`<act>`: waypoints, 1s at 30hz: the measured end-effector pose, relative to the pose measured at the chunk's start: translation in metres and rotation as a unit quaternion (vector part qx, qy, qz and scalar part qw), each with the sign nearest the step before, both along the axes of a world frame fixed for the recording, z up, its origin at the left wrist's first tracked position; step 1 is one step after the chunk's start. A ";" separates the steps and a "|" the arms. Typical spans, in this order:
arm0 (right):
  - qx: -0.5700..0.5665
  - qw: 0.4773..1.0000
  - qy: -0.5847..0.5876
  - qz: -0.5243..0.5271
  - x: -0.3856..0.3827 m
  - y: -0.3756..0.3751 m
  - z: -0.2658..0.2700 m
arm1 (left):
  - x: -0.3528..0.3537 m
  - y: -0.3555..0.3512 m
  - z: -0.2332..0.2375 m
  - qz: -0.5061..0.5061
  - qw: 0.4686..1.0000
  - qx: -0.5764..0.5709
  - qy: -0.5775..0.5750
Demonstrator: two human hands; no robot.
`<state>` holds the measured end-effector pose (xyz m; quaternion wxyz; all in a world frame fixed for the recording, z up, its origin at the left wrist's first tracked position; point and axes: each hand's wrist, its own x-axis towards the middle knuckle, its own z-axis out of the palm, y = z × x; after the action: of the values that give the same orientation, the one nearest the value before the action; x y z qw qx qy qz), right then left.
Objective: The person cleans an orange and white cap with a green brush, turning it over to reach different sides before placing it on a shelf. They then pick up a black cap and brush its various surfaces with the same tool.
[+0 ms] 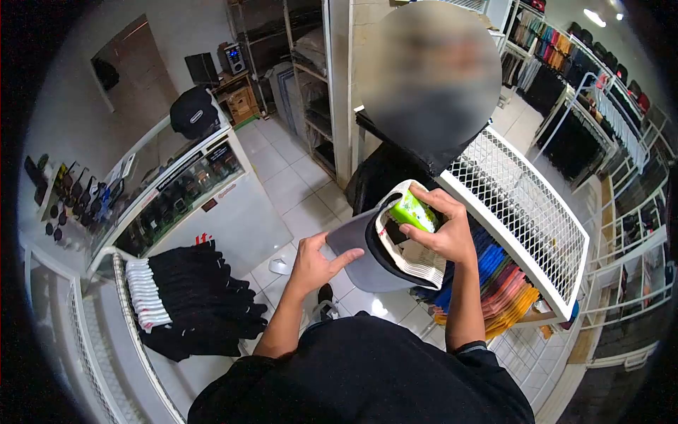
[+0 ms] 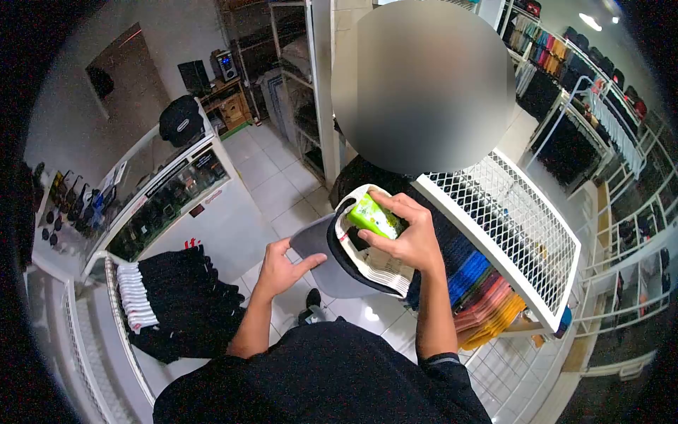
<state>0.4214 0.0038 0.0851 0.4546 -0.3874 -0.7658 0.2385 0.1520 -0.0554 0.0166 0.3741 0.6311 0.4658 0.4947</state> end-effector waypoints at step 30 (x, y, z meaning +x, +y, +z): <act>0.095 0.985 -0.094 -0.110 -0.085 0.243 0.012 | -0.028 0.359 0.012 0.052 0.992 0.107 0.046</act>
<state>0.3369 0.2465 0.0974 0.4387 -0.4453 -0.7769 0.0761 0.1242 0.3034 0.0288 0.2566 0.6642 0.4594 0.5310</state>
